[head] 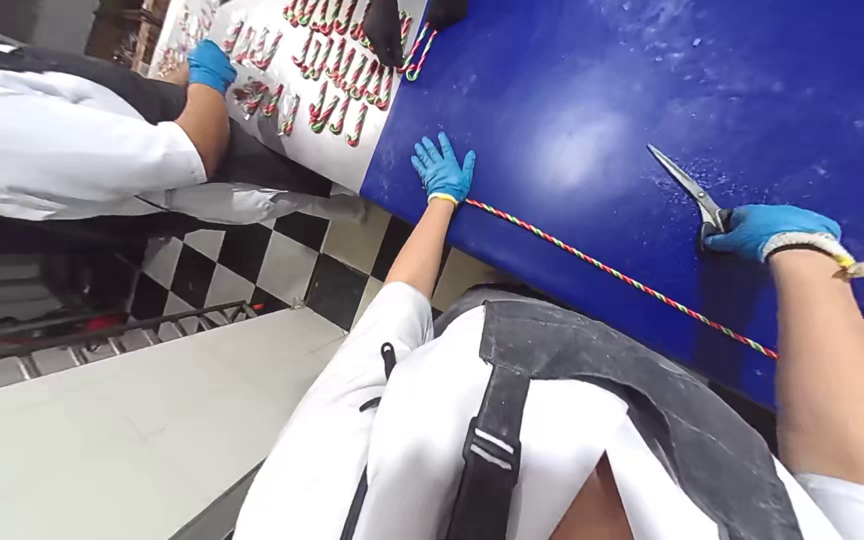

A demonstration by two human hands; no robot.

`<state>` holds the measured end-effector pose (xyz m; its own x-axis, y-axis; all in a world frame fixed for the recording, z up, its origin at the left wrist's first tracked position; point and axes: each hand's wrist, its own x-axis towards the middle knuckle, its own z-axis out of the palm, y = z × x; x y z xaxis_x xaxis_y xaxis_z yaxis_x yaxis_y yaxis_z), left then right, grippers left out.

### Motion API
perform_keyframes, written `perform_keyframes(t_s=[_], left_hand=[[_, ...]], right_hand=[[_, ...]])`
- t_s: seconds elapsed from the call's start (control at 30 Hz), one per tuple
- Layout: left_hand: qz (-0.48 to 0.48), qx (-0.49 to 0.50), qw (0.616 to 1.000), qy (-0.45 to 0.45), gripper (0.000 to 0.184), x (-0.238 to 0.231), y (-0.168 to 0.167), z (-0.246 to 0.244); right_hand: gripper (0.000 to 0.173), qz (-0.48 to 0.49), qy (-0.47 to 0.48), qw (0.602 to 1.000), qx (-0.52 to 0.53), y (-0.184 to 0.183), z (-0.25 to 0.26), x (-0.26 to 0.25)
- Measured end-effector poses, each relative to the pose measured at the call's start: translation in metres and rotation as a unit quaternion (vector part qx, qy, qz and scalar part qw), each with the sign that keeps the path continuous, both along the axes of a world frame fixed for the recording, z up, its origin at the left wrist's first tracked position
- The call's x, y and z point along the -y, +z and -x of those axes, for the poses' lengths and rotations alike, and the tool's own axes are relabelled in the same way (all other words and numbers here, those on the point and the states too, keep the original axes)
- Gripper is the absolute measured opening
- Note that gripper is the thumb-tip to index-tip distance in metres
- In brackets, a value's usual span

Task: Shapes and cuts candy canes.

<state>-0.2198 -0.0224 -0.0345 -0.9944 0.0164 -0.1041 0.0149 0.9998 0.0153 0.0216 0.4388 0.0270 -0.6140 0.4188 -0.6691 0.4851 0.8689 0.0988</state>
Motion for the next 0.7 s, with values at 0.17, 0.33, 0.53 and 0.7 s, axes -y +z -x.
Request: perform_keyframes(t_s=[0.17,0.33,0.53,0.7], left_hand=[[-0.038,0.073,0.995,-0.053,0.095,-0.007,0.014,0.037],[-0.195,0.179,0.919,-0.293,0.060,0.036,0.057,0.023],[-0.147,0.144,0.865,-0.458,0.034,0.050,0.024,-0.011],[-0.182,0.168,0.832,-0.496,0.032,0.055,0.023,-0.005]], right_hand=[[0.028,0.130,-0.119,0.982,-0.064,0.008,-0.007,-0.011],[0.041,0.356,-0.185,0.904,-0.150,0.016,-0.060,0.118],[0.066,0.518,-0.127,0.844,0.051,0.013,-0.084,0.269],[0.047,0.569,-0.220,0.792,-0.025,0.000,-0.033,0.340]])
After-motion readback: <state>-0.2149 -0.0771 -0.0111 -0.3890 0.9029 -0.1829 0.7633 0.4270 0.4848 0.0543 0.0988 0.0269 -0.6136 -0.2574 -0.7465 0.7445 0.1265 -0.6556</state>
